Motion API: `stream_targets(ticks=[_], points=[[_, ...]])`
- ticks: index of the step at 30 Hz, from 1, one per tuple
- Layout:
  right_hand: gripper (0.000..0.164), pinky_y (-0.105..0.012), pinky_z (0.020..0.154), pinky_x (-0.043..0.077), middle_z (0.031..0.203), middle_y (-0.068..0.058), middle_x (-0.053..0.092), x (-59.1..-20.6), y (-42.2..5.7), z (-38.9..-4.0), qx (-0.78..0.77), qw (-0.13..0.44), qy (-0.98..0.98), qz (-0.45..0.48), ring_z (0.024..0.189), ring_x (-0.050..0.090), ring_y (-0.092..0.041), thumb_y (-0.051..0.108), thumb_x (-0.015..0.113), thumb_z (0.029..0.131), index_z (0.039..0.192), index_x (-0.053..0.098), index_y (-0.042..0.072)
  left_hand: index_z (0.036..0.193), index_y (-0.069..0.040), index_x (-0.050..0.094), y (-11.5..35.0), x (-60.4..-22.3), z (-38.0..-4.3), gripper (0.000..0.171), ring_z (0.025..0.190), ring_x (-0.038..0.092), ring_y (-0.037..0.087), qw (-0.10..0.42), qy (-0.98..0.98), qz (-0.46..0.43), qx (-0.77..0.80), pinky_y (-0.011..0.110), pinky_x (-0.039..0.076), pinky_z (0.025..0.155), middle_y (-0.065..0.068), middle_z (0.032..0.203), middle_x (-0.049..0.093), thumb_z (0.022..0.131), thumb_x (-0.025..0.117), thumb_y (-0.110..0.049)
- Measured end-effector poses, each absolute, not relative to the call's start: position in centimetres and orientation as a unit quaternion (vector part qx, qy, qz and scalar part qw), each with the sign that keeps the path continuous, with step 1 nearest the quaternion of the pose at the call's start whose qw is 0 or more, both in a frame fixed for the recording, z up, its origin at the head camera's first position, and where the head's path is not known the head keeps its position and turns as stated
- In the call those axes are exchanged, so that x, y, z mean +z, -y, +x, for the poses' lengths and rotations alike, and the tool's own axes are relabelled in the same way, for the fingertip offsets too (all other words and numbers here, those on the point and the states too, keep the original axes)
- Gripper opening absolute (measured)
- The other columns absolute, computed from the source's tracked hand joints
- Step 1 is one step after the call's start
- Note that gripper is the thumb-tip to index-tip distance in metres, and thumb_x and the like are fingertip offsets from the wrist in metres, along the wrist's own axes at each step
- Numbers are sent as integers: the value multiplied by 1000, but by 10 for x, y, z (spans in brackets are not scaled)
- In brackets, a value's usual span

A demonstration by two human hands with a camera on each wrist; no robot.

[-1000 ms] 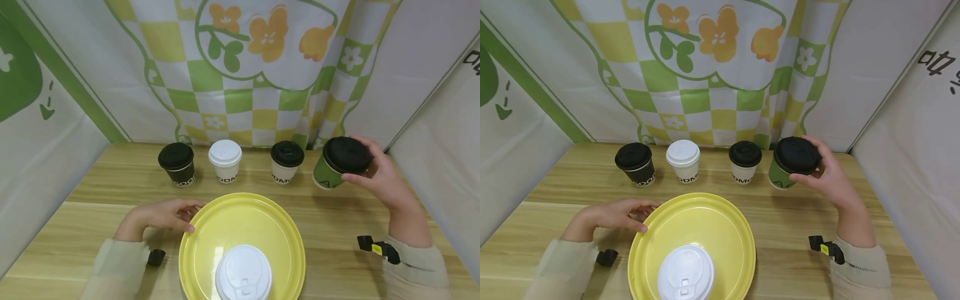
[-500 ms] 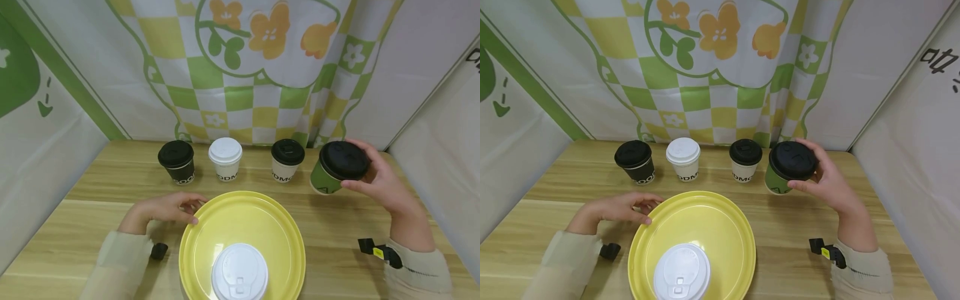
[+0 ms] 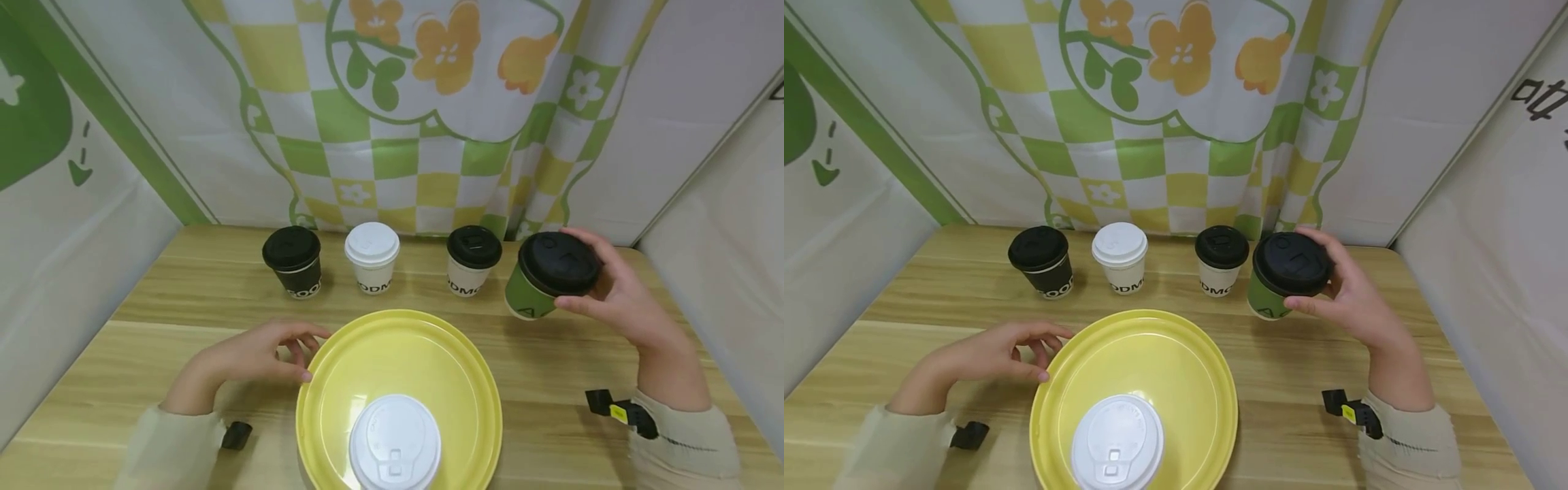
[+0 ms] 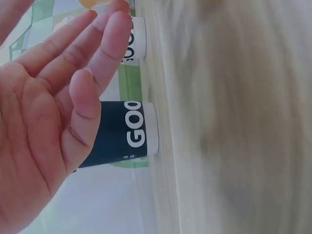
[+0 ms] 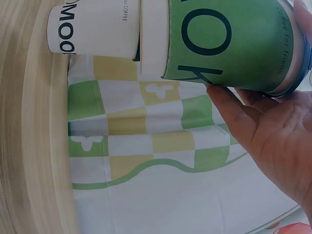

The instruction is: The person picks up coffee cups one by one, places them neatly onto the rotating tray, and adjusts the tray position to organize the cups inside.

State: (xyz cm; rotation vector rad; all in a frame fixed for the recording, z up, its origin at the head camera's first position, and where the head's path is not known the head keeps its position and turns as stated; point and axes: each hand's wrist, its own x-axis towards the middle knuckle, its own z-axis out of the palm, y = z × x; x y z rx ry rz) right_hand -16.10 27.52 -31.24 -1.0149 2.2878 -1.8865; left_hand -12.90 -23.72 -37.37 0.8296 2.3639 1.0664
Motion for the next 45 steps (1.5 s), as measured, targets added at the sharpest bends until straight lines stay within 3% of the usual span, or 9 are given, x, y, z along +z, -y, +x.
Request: stream_targets(ticks=[5, 10, 23, 35, 45], points=[[86, -15, 92, 50, 145, 3, 47, -311, -275, -161, -601, 3, -732, -320, 125, 55, -4, -23, 64, 81, 154, 27, 4, 141, -9, 52, 241, -375, -121, 69, 84, 64, 15, 226, -836, 294, 405, 25, 51, 62, 11, 120, 64, 82, 82, -28], [88, -16, 91, 51, 145, 2, 47, -311, -274, -161, -603, -3, -735, -310, 124, 55, -5, -24, 65, 79, 154, 29, 2, 142, -10, 50, 241, -377, -118, 71, 89, 62, 22, 225, -821, 315, 419, 25, 51, 58, 12, 124, 62, 81, 82, -25], [88, -15, 91, 51, 144, 3, 48, -314, -277, -157, -588, -3, -751, -301, 125, 55, -4, -24, 66, 78, 154, 26, 0, 144, -7, 48, 243, -384, -126, 71, 94, 60, 21, 225, -818, 322, 421, 24, 50, 59, 11, 122, 62, 82, 81, -23], [90, -16, 90, 51, 142, 2, 51, -316, -276, -154, -584, -4, -750, -310, 123, 57, -5, -24, 68, 76, 153, 28, 0, 144, -9, 51, 243, -389, -144, 69, 95, 59, 21, 230, -811, 338, 419, 24, 49, 60, 5, 109, 64, 83, 80, -22], [92, -16, 92, 51, 144, 2, 50, -316, -273, -153, -575, 2, -754, -316, 123, 57, -5, -24, 69, 74, 153, 29, -1, 143, -7, 51, 244, -393, -161, 64, 97, 60, 23, 255, -788, 354, 435, 25, 52, 65, 9, 123, 63, 86, 78, -17]])
